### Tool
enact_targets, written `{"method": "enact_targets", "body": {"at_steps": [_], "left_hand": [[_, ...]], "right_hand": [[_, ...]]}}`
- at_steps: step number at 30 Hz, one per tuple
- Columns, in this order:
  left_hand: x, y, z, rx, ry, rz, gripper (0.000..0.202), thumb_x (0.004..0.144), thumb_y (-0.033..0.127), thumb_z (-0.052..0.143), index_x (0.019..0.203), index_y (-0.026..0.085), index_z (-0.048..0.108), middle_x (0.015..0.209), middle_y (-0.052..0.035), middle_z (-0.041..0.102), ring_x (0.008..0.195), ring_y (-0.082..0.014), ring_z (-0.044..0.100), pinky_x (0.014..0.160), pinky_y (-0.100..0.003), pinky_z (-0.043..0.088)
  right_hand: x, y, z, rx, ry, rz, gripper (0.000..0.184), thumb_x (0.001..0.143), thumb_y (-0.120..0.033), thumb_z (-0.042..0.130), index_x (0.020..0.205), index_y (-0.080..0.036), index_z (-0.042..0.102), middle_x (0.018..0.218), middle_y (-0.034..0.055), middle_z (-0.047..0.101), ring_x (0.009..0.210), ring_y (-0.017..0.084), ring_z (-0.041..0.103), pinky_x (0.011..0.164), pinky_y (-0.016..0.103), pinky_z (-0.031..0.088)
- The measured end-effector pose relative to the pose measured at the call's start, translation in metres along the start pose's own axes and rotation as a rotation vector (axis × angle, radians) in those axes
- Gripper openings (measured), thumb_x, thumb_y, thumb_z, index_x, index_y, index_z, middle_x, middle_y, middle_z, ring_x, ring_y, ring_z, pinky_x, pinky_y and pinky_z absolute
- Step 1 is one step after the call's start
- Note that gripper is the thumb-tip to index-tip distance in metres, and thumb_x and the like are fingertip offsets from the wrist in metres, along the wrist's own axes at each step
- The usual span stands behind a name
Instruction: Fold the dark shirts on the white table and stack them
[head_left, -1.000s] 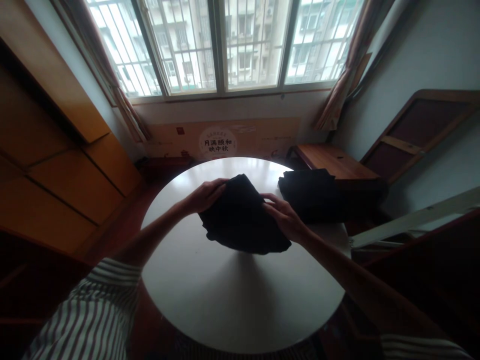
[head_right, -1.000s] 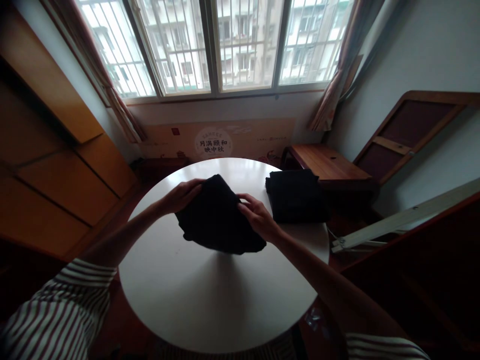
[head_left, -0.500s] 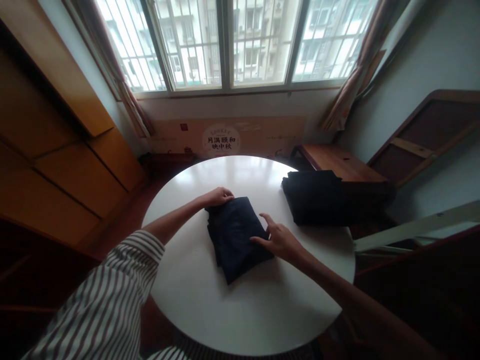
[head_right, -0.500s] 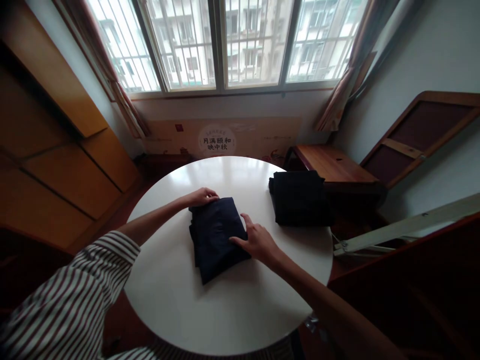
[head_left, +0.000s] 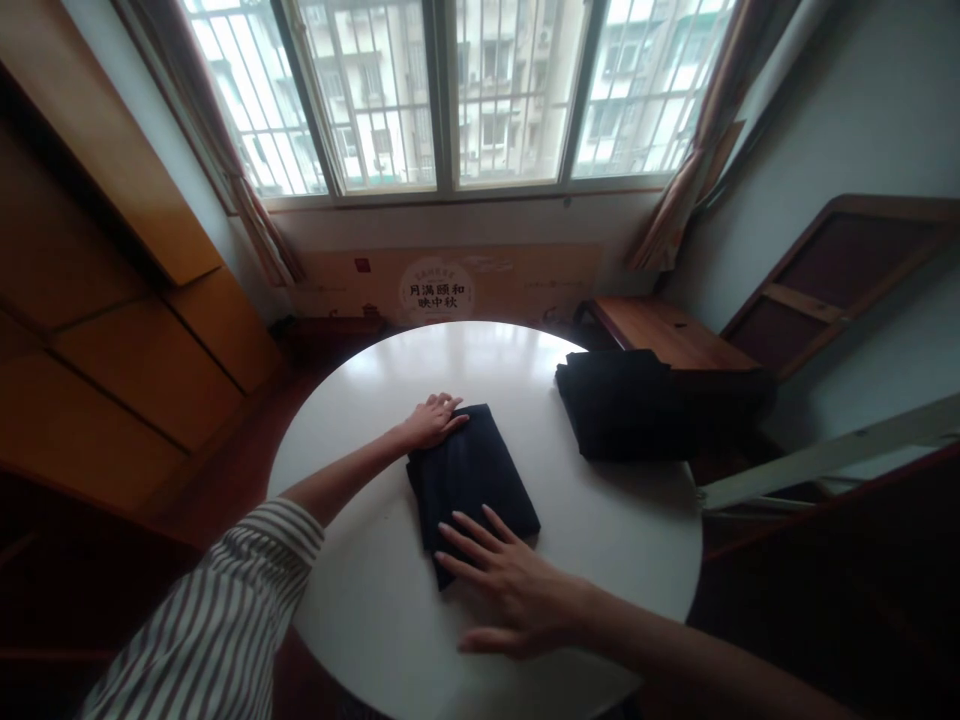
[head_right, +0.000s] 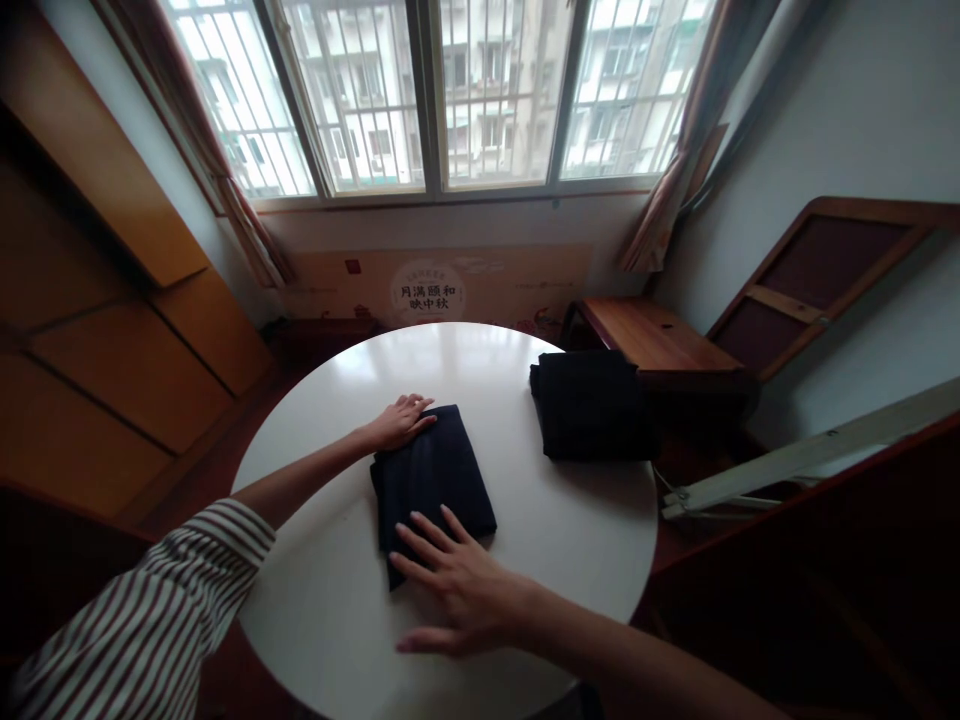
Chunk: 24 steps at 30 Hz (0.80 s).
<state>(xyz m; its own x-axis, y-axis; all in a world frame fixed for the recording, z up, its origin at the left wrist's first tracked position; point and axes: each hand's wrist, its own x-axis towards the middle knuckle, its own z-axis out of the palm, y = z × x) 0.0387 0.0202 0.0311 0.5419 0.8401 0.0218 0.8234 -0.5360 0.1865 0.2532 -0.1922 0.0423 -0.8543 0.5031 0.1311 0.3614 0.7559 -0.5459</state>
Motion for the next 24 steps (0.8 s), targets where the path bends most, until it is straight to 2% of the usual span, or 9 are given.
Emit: {"method": "enact_targets", "body": {"at_steps": [3,5,7,10,12,15,19,22,24], "left_hand": [[-0.004,-0.009,-0.015,-0.067,-0.060,-0.084,0.079,0.082,0.075,0.049,0.132,0.014,0.055,0.123,-0.0184,0.061,0.111,-0.0323,0.058,0.091,-0.040,0.046],[-0.004,-0.017,-0.028,-0.176,-0.187,-0.138,0.079,0.069,0.077,0.063,0.114,0.012,0.066,0.102,-0.0148,0.069,0.092,-0.0295,0.064,0.076,-0.034,0.050],[-0.003,-0.021,-0.040,-0.301,-0.294,-0.141,0.066,0.064,0.073,0.070,0.093,0.014,0.070,0.083,-0.0091,0.069,0.076,-0.0240,0.063,0.062,-0.029,0.047],[-0.006,-0.016,-0.058,-0.505,-0.329,-0.053,0.050,0.069,0.063,0.072,0.080,0.015,0.068,0.072,-0.0026,0.066,0.066,-0.0172,0.058,0.053,-0.024,0.042],[-0.008,-0.006,-0.071,-0.638,-0.321,0.016,0.043,0.072,0.057,0.074,0.080,0.015,0.066,0.071,-0.0003,0.064,0.064,-0.0148,0.056,0.053,-0.023,0.042],[-0.008,0.011,-0.091,-0.792,-0.333,0.084,0.038,0.074,0.050,0.075,0.083,0.014,0.067,0.071,0.0001,0.064,0.064,-0.0140,0.056,0.052,-0.022,0.042],[0.020,0.034,-0.112,-0.850,-0.326,0.165,0.036,0.074,0.047,0.076,0.087,0.014,0.068,0.072,-0.0007,0.064,0.064,-0.0138,0.058,0.051,-0.021,0.043],[0.064,0.062,-0.120,-0.830,-0.269,0.254,0.038,0.072,0.049,0.077,0.082,0.013,0.068,0.064,0.0016,0.059,0.056,-0.0104,0.054,0.046,-0.019,0.038],[0.100,0.087,-0.121,-0.841,-0.247,0.324,0.042,0.071,0.052,0.077,0.083,0.012,0.068,0.063,0.0022,0.058,0.055,-0.0098,0.053,0.047,-0.019,0.038]], "right_hand": [[0.003,0.008,-0.015,0.135,0.212,0.109,0.044,0.098,-0.042,0.047,0.134,-0.020,0.056,0.132,0.0122,0.061,0.124,0.023,0.054,0.110,0.042,0.037],[0.011,0.029,-0.030,0.159,0.425,0.213,0.037,0.095,-0.037,0.053,0.126,-0.018,0.060,0.126,0.0134,0.062,0.117,0.023,0.057,0.103,0.039,0.044],[0.020,0.057,-0.044,0.190,0.556,0.374,0.053,0.084,-0.039,0.068,0.130,-0.015,0.055,0.132,0.0175,0.056,0.118,0.027,0.056,0.100,0.043,0.046],[0.032,0.095,-0.061,0.446,0.501,0.646,0.085,0.068,-0.047,0.082,0.137,-0.010,0.048,0.128,0.0217,0.058,0.106,0.030,0.062,0.085,0.042,0.054],[0.036,0.107,-0.066,0.683,0.388,0.637,0.080,0.064,-0.050,0.084,0.128,-0.009,0.057,0.112,0.0168,0.066,0.094,0.028,0.066,0.079,0.039,0.055],[0.034,0.106,-0.069,0.962,0.358,0.423,0.062,0.065,-0.046,0.084,0.114,-0.013,0.066,0.098,0.0077,0.071,0.092,0.024,0.066,0.084,0.036,0.053],[0.012,0.095,-0.086,1.059,0.614,0.309,0.056,0.070,-0.038,0.082,0.119,-0.022,0.061,0.107,0.0025,0.069,0.098,0.021,0.065,0.088,0.033,0.052],[-0.018,0.097,-0.121,0.939,0.848,0.386,0.055,0.068,-0.036,0.083,0.115,-0.024,0.058,0.101,0.0009,0.069,0.091,0.020,0.066,0.080,0.031,0.054],[-0.044,0.104,-0.152,0.834,0.948,0.481,0.053,0.067,-0.036,0.084,0.111,-0.023,0.058,0.095,0.0004,0.069,0.083,0.020,0.067,0.074,0.031,0.056]]}}
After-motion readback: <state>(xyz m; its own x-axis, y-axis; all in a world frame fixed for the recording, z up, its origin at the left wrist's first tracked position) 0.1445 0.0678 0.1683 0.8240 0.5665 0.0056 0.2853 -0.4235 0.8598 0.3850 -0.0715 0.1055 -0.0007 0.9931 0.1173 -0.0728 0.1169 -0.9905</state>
